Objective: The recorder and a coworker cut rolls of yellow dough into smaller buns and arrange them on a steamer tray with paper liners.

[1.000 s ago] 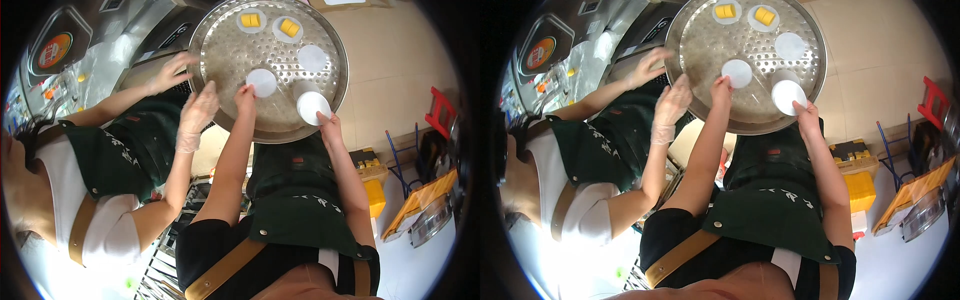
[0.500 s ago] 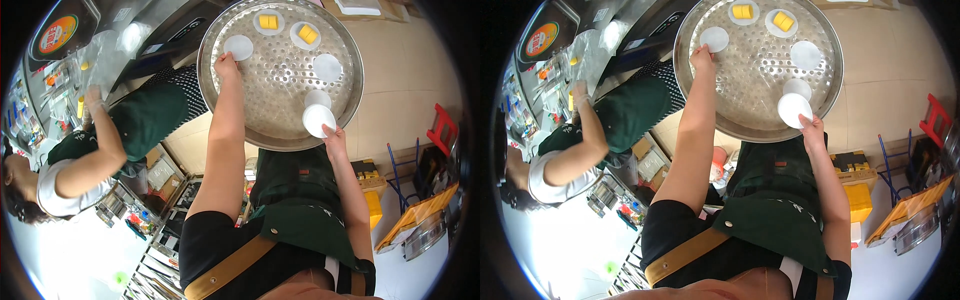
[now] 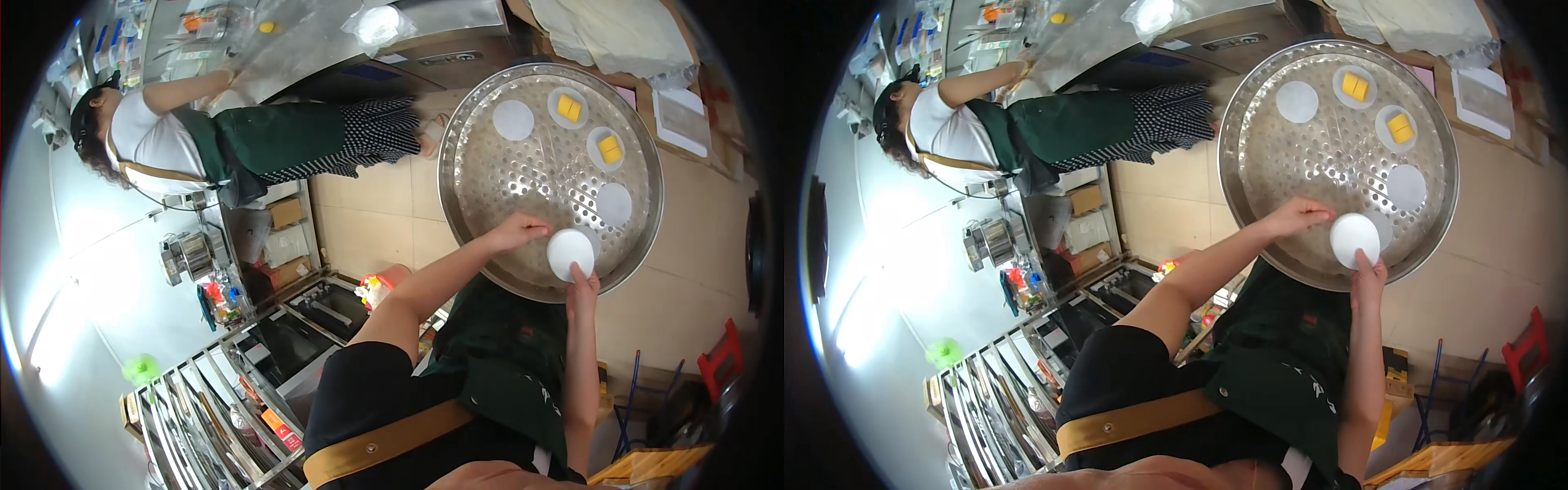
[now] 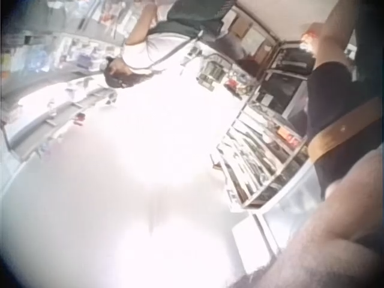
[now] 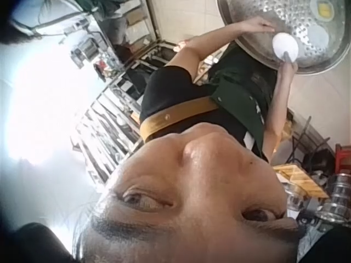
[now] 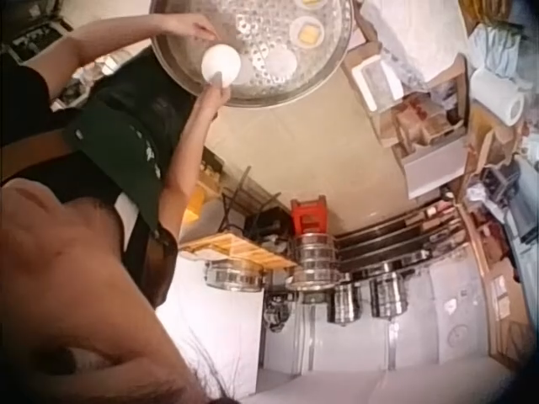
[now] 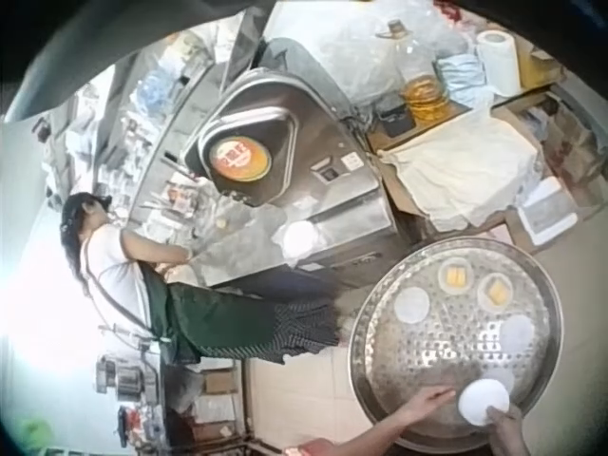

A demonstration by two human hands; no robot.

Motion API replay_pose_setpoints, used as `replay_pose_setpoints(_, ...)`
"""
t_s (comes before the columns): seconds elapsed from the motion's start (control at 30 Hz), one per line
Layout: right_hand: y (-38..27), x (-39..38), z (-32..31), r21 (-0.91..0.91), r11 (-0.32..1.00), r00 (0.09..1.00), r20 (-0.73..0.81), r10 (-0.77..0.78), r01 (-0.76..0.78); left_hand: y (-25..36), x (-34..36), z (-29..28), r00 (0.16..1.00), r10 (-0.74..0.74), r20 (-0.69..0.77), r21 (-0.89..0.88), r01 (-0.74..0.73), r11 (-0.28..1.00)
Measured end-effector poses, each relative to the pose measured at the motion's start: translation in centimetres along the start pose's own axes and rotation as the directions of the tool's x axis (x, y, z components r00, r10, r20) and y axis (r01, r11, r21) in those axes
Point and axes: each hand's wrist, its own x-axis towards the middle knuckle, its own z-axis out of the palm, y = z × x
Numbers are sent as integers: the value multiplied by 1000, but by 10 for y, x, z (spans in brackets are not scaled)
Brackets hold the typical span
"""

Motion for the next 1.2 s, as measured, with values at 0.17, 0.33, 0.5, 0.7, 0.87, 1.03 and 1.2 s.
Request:
replay_pose_setpoints(0.17, 9, 0, 19, -152, 988, 1000, 29, -5, 9, -13, -18, 10, 969, -163, -188, 21, 169, 985)
replay_pose_setpoints(0.33, 14, -1, 36, -170, 985, 998, 42, 49, -42, -14, -27, 3, 943, -270, -196, -237, 221, 946)
replay_pose_setpoints(0.5, 20, 5, 42, -192, 977, 995, 24, 95, -89, -14, -29, -4, 906, -287, -313, -229, 221, 948)
replay_pose_setpoints(0.7, 26, 18, 39, -185, 978, 995, -5, 99, -98, -43, -7, -56, 604, -377, -702, -393, 113, 913)
replay_pose_setpoints(0.87, 21, 14, 42, -130, 987, 995, 31, 100, -95, -71, 31, -108, 435, -334, -836, -312, 124, 942)
replay_pose_setpoints(1.03, 24, 16, 23, -175, 974, 989, 8, 149, -146, -75, 29, -98, 292, 14, -956, 86, 237, 968)
replay_pose_setpoints(1.2, 14, 5, 25, -60, 989, 991, -1, 132, -132, -25, -25, -10, 872, -260, -414, -157, 213, 964)
